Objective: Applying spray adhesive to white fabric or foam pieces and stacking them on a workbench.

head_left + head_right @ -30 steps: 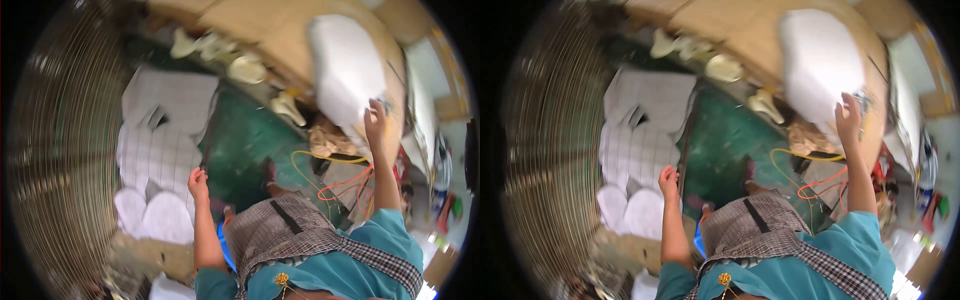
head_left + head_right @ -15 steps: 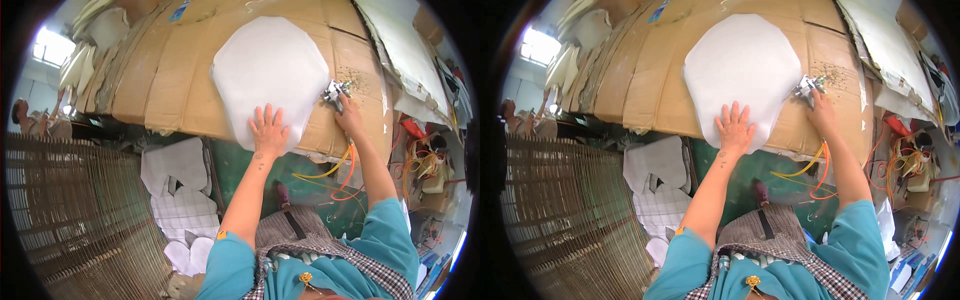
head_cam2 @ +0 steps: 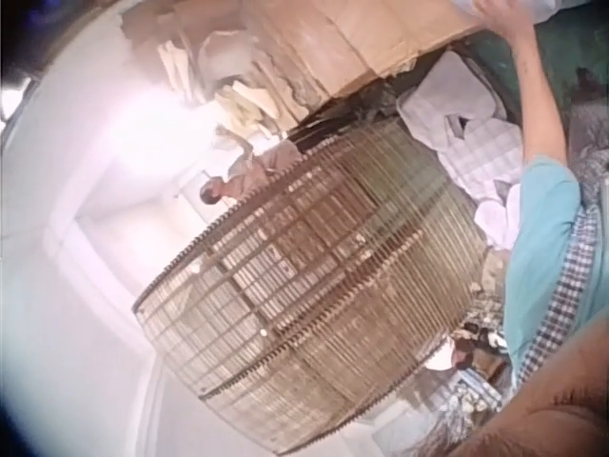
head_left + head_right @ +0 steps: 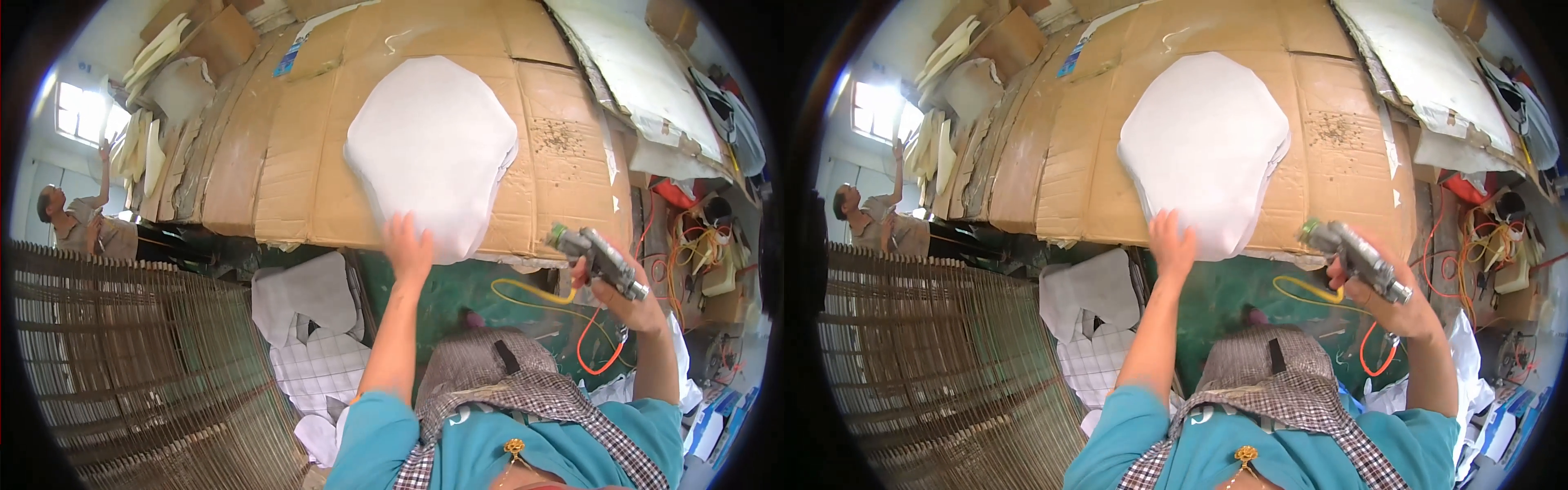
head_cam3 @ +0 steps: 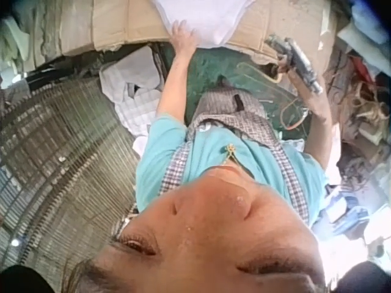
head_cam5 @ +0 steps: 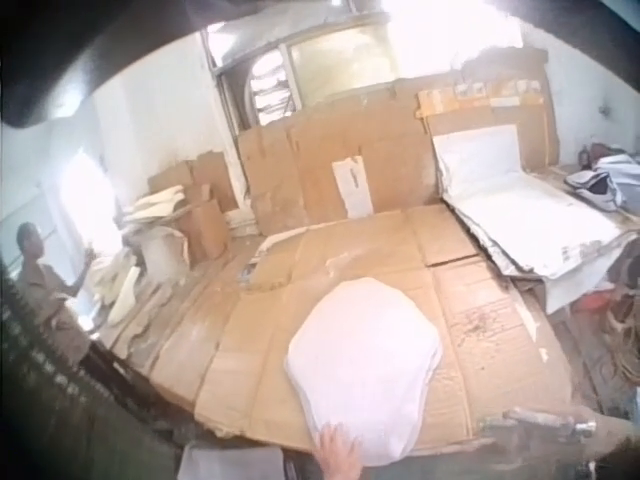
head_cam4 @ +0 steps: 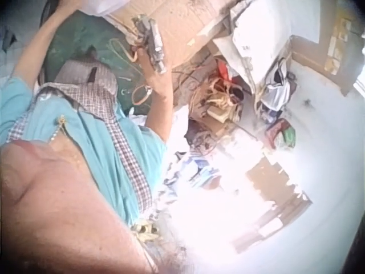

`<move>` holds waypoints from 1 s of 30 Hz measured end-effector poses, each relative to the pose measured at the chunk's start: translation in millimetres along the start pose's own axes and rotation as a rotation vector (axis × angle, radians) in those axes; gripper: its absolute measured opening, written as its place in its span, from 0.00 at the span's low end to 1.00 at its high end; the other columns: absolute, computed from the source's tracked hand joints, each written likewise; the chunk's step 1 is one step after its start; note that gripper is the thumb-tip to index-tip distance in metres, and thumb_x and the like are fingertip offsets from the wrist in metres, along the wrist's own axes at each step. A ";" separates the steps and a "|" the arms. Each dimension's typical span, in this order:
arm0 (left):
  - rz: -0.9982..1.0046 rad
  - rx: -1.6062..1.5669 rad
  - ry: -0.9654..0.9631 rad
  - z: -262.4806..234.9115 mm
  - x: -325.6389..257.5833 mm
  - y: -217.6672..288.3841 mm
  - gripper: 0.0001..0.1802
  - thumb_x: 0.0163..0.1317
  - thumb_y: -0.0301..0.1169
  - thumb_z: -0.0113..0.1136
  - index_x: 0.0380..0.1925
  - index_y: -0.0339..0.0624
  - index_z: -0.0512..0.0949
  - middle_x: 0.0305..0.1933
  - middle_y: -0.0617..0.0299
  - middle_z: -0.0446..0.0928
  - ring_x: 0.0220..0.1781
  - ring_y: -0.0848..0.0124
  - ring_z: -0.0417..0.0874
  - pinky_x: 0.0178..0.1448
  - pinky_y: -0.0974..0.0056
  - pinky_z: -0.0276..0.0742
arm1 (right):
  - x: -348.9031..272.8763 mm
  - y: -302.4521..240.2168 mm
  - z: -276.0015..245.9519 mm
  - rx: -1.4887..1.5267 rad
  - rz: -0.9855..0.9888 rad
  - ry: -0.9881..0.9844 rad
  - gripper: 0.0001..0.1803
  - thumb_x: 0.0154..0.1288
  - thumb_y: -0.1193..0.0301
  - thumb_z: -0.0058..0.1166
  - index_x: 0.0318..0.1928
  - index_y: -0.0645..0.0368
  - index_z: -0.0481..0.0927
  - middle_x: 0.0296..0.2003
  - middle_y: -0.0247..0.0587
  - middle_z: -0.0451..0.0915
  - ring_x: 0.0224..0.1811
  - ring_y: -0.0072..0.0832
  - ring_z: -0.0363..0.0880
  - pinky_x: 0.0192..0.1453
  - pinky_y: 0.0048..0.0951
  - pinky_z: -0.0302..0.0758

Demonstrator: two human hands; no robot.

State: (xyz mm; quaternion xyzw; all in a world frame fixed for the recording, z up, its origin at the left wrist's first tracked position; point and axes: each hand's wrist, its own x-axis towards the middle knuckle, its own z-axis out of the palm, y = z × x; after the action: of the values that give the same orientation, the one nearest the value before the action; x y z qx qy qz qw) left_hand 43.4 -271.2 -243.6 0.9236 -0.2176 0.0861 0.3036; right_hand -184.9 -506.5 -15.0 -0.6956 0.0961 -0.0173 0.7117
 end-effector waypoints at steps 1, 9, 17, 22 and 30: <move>-0.011 -0.001 0.016 -11.0 -19.6 -14.5 0.26 0.51 0.36 0.57 0.51 0.40 0.69 0.58 0.46 0.64 0.60 0.44 0.59 0.64 0.48 0.54 | -6.3 0.3 2.0 -0.002 -0.010 0.017 0.28 0.57 0.78 0.50 0.60 0.61 0.62 0.42 0.36 0.73 0.39 0.20 0.71 0.44 0.25 0.71; -0.770 0.044 -0.216 -75.2 -218.6 -156.3 0.23 0.47 0.33 0.59 0.46 0.37 0.73 0.52 0.47 0.71 0.54 0.54 0.71 0.58 0.57 0.65 | -36.7 -18.0 11.5 -0.182 -0.157 0.393 0.28 0.56 0.78 0.51 0.59 0.65 0.62 0.35 0.35 0.73 0.32 0.19 0.71 0.36 0.21 0.71; -1.203 -0.109 -0.472 -77.7 -308.9 -211.0 0.12 0.46 0.31 0.55 0.30 0.36 0.80 0.35 0.51 0.79 0.41 0.57 0.79 0.46 0.57 0.72 | -67.1 -18.1 39.7 -0.151 -0.056 0.235 0.31 0.55 0.70 0.56 0.59 0.64 0.62 0.29 0.36 0.74 0.29 0.21 0.73 0.35 0.23 0.71; -1.136 -0.317 -0.454 -59.4 -280.9 -210.4 0.10 0.48 0.31 0.55 0.30 0.40 0.78 0.28 0.60 0.75 0.29 0.67 0.74 0.32 0.63 0.67 | -69.2 -32.9 32.5 -0.245 -0.166 0.484 0.23 0.58 0.73 0.52 0.54 0.65 0.66 0.28 0.34 0.74 0.29 0.20 0.72 0.36 0.22 0.70; -0.883 -0.443 -0.270 -51.4 -221.7 -193.8 0.12 0.51 0.28 0.55 0.38 0.41 0.75 0.26 0.66 0.73 0.24 0.76 0.71 0.26 0.70 0.67 | -114.2 -27.7 44.6 -0.145 -0.060 0.245 0.28 0.56 0.77 0.52 0.58 0.64 0.63 0.32 0.33 0.74 0.31 0.18 0.71 0.33 0.20 0.71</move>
State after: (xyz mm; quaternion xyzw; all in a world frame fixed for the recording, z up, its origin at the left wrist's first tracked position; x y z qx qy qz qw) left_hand -67.4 -23.2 -368.4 0.8438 0.1430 -0.2187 0.4687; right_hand -286.7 -445.3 26.0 -0.7404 0.1624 -0.1166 0.6417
